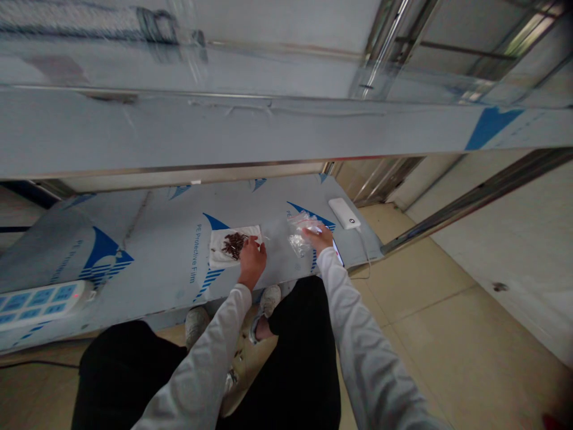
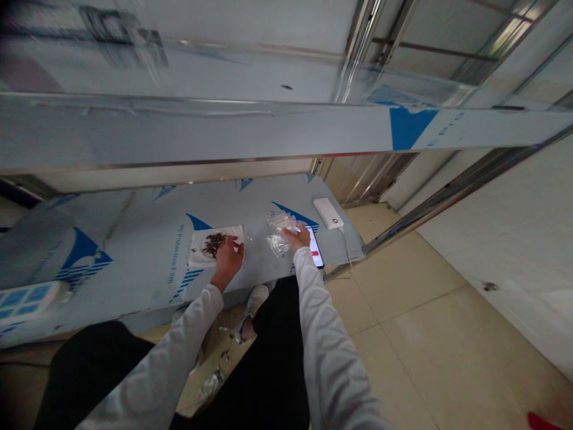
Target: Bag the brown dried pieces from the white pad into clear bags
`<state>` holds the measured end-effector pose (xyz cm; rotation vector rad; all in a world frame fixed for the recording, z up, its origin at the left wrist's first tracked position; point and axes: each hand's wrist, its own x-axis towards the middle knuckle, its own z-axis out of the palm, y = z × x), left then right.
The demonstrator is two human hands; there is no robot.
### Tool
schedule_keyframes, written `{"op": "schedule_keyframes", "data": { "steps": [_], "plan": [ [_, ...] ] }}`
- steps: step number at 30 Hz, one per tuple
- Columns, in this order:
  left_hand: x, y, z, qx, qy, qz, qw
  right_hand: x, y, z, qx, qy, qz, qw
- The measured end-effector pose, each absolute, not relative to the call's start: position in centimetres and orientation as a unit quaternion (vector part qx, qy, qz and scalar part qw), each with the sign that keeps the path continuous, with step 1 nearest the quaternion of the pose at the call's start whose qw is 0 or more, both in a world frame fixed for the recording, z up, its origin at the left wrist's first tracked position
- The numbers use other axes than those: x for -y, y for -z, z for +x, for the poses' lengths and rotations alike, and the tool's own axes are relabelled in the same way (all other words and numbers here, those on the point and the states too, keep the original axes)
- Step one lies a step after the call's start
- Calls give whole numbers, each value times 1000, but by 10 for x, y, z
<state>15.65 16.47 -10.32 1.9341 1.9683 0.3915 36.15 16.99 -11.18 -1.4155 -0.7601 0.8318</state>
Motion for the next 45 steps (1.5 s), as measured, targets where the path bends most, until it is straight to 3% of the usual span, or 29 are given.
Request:
{"op": "schedule_keyframes", "data": {
  "steps": [7,15,17,21,25,31,39,45],
  "plan": [
    [-208,96,156,-683,-67,705,178,-86,84,367,268,-393,-561,678],
    [-168,60,160,-592,-153,776,152,-37,56,342,403,-432,-570,571],
    [-145,48,148,-522,-230,784,245,-37,40,333,462,-447,-554,529],
    [-101,25,117,-393,-314,682,531,-37,24,311,538,-477,-507,475],
    [-63,23,93,-438,-396,504,630,-31,37,278,507,-541,-493,457],
    [1,68,56,-491,-532,242,646,-15,67,207,405,-522,-542,520],
    [39,79,3,-551,-561,176,593,-5,74,109,525,-477,-570,415],
    [0,89,-48,-606,-568,257,494,2,70,86,515,-448,-587,435]
  ]
}}
